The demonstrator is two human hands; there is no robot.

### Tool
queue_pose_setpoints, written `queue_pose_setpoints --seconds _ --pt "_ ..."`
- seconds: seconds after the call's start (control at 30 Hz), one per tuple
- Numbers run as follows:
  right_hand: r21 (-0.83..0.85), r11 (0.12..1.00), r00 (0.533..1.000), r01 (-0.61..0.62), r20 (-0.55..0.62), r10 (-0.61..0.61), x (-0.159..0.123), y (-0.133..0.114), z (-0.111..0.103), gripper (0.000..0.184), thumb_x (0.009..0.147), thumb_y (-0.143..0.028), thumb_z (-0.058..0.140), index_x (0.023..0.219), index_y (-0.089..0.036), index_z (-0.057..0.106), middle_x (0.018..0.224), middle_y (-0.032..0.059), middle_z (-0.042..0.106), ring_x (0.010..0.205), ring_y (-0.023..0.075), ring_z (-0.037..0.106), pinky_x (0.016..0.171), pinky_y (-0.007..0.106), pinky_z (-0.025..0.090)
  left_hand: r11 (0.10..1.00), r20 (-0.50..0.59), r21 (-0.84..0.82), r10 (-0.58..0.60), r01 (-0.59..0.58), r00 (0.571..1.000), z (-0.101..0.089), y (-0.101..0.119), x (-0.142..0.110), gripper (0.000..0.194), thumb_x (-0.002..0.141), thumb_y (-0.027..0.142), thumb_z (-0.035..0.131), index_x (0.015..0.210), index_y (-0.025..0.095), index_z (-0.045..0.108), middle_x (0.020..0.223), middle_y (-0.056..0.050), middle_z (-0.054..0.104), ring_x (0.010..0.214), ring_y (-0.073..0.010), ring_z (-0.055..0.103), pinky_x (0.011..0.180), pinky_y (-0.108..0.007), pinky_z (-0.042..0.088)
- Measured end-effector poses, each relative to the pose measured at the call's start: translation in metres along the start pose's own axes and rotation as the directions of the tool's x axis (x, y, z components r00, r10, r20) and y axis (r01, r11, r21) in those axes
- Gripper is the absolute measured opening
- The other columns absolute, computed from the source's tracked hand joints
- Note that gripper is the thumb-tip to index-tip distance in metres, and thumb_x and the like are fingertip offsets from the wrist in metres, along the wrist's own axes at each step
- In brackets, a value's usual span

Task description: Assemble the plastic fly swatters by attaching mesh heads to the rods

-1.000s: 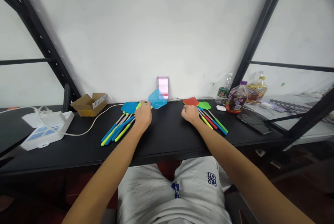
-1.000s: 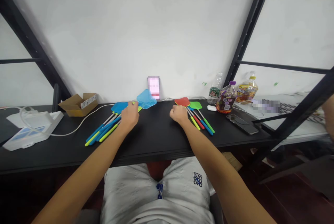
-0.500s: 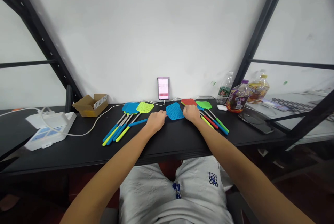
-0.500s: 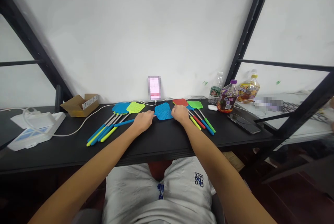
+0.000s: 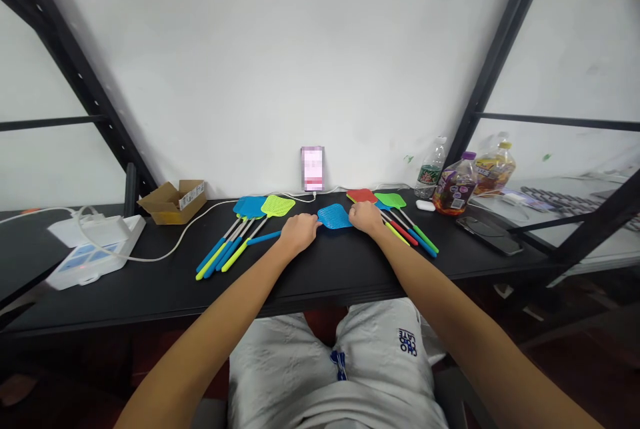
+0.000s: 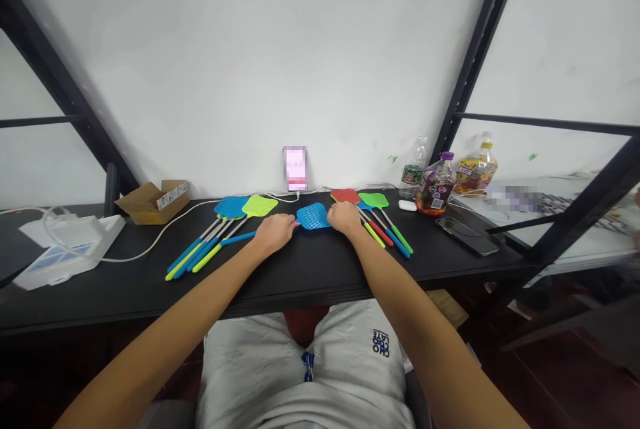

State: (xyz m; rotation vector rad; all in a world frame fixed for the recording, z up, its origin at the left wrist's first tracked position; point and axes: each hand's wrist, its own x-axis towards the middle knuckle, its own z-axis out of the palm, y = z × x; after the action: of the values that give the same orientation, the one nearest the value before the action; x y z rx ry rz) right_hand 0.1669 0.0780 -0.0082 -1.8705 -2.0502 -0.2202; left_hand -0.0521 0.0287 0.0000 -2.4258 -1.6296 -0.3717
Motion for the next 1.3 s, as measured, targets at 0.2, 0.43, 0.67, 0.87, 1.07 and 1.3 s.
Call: queue_pose_setpoints --seconds 0.2,0.43,0.67,0.87,1.07,1.3 --pt "-0.049 0.999 0.999 0.015 0.045 -0.012 0.002 -0.002 0.002 0.034 0.088 -0.025 0.043 0.092 -0.013 0.075 0.097 0.0165 0.072 0.094 0.0274 0.067 0.078 0.03 0.046 0.999 0.022 0.05 -0.002 0.001 1.0 -0.003 0.001 -0.001 0.043 0.099 0.042 0.032 0.098 0.018 0.068 0.096 -0.013 0.069 0.09 -0.0271 0.066 0.078 -0.035 0.047" --pt "-0.063 0.998 0.998 0.029 0.059 -0.025 0.004 -0.003 0.006 0.034 0.088 -0.026 0.044 0.093 -0.013 0.075 0.098 0.0176 0.071 0.096 0.0289 0.067 0.081 0.034 0.046 0.998 0.018 0.055 -0.034 0.033 0.999 -0.005 0.0 -0.002 0.043 0.098 0.046 0.035 0.097 0.018 0.069 0.095 -0.012 0.069 0.089 -0.0259 0.066 0.075 -0.033 0.046" --pt "-0.062 0.998 0.998 0.031 0.059 -0.027 0.003 -0.003 0.006 0.035 0.088 -0.026 0.043 0.094 -0.014 0.075 0.099 0.0173 0.072 0.096 0.0289 0.067 0.082 0.035 0.046 0.996 -0.039 0.032 -0.077 0.079 0.996 -0.004 0.001 -0.002 0.062 0.096 0.06 0.029 0.088 0.016 0.073 0.086 -0.014 0.07 0.082 -0.0271 0.066 0.071 -0.033 0.045" --pt "-0.071 0.997 0.998 0.045 0.045 -0.041 0.002 -0.003 0.003 0.034 0.087 -0.026 0.044 0.09 -0.014 0.075 0.096 0.0164 0.072 0.093 0.0281 0.067 0.079 0.033 0.045 0.999 -0.047 0.038 -0.021 0.022 0.999 -0.004 0.001 -0.001 0.061 0.096 0.06 0.03 0.088 0.017 0.073 0.084 -0.013 0.07 0.079 -0.0266 0.066 0.068 -0.032 0.044" --pt "-0.101 0.99 0.995 0.099 -0.007 -0.101 -0.005 -0.01 -0.004 0.032 0.088 -0.026 0.044 0.088 -0.014 0.074 0.092 0.0155 0.072 0.088 0.026 0.067 0.074 0.03 0.042 0.995 -0.094 0.045 0.093 -0.089 0.991 -0.002 0.006 -0.003 0.056 0.097 0.057 0.033 0.083 0.017 0.07 0.081 -0.011 0.069 0.076 -0.0231 0.065 0.066 -0.029 0.04" --pt "-0.082 0.962 0.962 0.26 -0.07 -0.265 -0.015 -0.027 -0.012 0.025 0.089 -0.025 0.043 0.088 -0.016 0.067 0.088 0.0106 0.071 0.079 0.0213 0.063 0.063 0.028 0.033 0.947 -0.474 -0.026 0.271 -0.321 0.838 -0.002 0.016 -0.006 0.049 0.098 0.05 0.039 0.07 0.017 0.063 0.066 -0.004 0.062 0.06 -0.0138 0.057 0.058 -0.026 0.035"
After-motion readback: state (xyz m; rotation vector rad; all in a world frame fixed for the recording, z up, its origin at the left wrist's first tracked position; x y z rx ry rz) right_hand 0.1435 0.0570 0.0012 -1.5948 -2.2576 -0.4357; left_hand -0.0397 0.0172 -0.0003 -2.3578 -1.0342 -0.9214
